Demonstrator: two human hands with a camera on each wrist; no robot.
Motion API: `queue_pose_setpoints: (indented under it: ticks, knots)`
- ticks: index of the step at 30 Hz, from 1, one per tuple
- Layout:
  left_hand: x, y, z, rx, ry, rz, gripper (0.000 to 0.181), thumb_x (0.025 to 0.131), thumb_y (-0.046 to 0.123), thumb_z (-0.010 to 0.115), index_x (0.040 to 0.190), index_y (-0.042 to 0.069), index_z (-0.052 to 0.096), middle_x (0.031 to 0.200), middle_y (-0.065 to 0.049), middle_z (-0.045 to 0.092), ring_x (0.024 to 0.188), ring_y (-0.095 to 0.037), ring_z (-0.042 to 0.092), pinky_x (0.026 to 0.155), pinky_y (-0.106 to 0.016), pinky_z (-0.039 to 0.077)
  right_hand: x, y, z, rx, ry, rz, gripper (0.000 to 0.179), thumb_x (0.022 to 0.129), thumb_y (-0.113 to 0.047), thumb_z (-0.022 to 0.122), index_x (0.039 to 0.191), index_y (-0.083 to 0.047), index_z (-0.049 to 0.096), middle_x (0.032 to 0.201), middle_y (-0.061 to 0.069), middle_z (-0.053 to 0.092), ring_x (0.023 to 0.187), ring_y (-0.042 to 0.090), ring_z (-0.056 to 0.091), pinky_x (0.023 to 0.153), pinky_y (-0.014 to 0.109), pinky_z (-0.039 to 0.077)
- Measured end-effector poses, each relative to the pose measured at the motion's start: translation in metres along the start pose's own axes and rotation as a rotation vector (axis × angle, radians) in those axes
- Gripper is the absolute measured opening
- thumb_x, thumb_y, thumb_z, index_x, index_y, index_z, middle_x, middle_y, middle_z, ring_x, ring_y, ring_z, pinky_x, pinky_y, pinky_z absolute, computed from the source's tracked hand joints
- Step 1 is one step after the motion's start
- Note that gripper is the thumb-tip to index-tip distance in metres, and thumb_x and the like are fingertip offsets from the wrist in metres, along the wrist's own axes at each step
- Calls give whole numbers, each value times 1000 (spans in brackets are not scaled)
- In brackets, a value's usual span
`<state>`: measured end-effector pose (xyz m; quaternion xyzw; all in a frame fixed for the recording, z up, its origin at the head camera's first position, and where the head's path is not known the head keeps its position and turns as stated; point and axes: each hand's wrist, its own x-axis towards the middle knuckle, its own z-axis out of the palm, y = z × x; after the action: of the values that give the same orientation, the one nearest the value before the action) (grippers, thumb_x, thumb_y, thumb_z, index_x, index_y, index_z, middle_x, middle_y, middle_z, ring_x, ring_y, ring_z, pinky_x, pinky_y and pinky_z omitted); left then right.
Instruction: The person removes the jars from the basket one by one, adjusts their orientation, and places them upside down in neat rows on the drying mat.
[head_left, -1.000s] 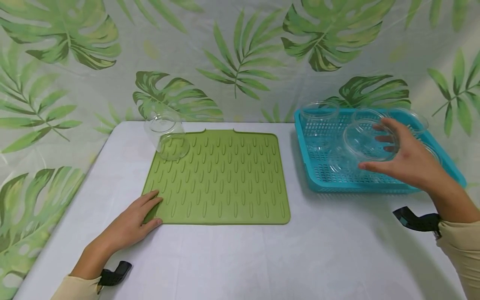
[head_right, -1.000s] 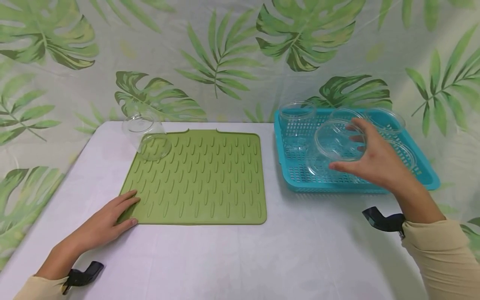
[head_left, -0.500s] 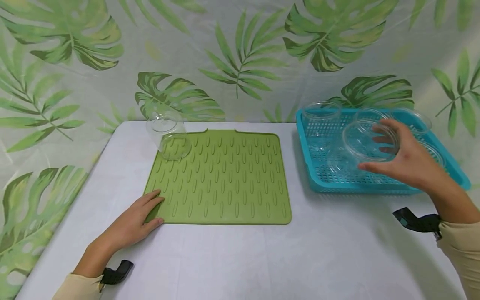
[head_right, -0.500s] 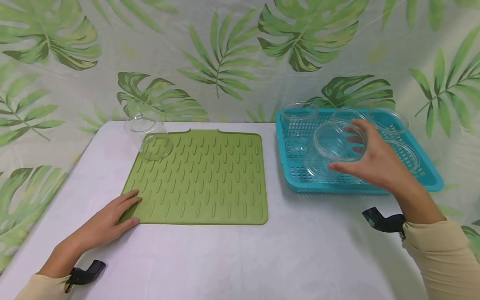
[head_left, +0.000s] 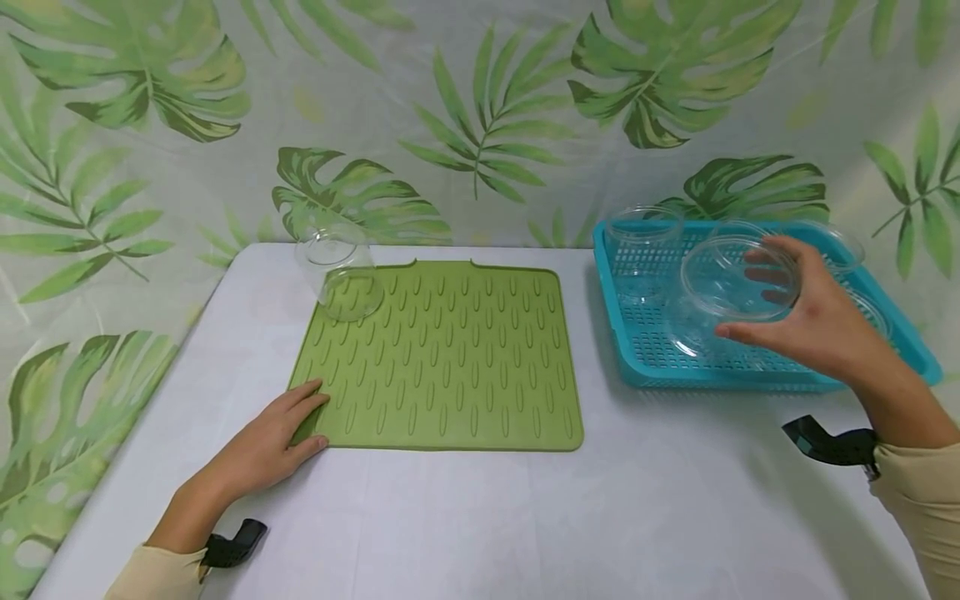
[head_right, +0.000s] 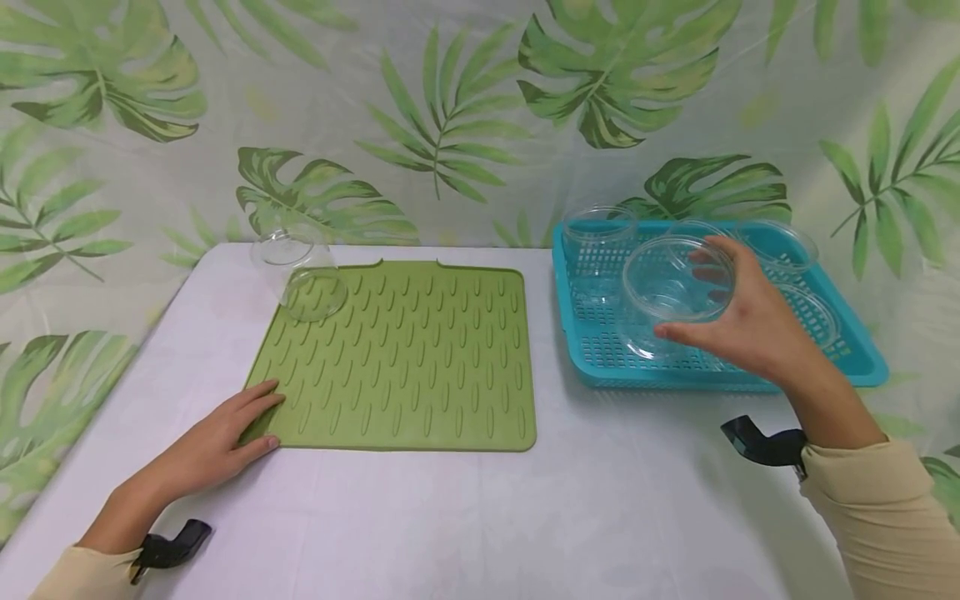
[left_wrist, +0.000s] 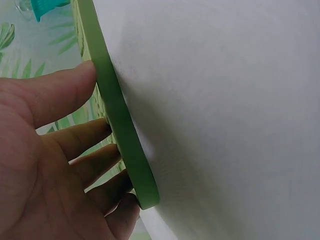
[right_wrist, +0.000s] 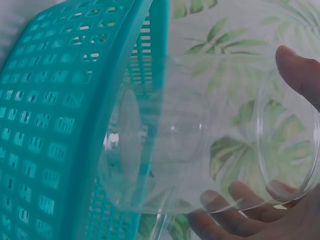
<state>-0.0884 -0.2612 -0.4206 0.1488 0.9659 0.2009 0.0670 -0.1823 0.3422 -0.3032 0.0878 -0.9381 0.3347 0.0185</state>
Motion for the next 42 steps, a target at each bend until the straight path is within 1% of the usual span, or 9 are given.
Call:
queue_pose_setpoints:
  ticks: [4,7,19,27,31,36,37,40,42]
  knots:
    - [0,0,0,-5,-3,-9,59,95,24,66,144,-2,45,157,-26,32,143,-49,32,110,-65,34,-1,-1,0,25,27,-21,108,81,-14,83,158,-28,10,157,21,33,125,-2,44,76,-7,33]
    - [0,0,1,-13,-2,-9,60,95,24,66,144,-2,45,157,-26,32,142,-50,32,110,-65,35,-1,-2,1,25,36,-41,108,79,-13,84,158,-28,11,156,20,35,113,-15,39,77,-5,32]
    - [-1,0,2,-21,-8,-14,59,95,23,66,144,-3,45,158,-26,31,143,-49,32,111,-65,34,1,-4,3,-6,83,-59,108,76,-15,87,158,-26,18,150,19,43,118,-9,41,81,-3,30]
    - [1,0,0,-18,-12,-9,59,94,21,66,144,-3,45,157,-26,31,143,-50,31,111,-65,33,-1,-6,0,1,50,-15,103,84,-19,81,159,-20,11,147,22,41,99,-26,39,73,0,33]
    - [0,0,1,-21,-10,-6,60,95,23,66,144,-3,45,157,-27,32,142,-50,32,110,-65,34,0,-8,2,-10,27,-34,109,78,-17,85,159,-16,12,147,21,41,109,-11,47,74,-5,33]
    - [0,0,0,-18,-10,-9,60,95,24,67,144,-2,46,157,-26,32,142,-50,33,110,-65,34,-1,-10,5,-41,10,-83,110,72,-14,90,155,-11,18,147,18,41,131,41,44,74,-5,30]
    - [0,1,0,-18,-8,-10,60,94,24,67,144,-2,46,157,-26,33,142,-50,33,110,-65,35,-1,-10,5,-52,14,-90,110,71,-14,90,154,-11,19,147,17,41,132,42,44,75,-1,30]
    - [-1,1,0,-21,-7,-17,60,94,23,67,144,-2,46,157,-25,32,143,-49,32,111,-65,34,-1,-10,7,-66,21,-109,112,69,-14,91,154,-11,18,149,19,41,132,47,41,95,25,42]
    - [-1,1,0,-22,-6,-17,60,94,22,67,144,-3,46,157,-26,32,142,-50,32,110,-65,34,0,-10,8,-64,25,-123,114,68,-12,91,155,-12,18,150,20,41,132,46,39,99,51,41]
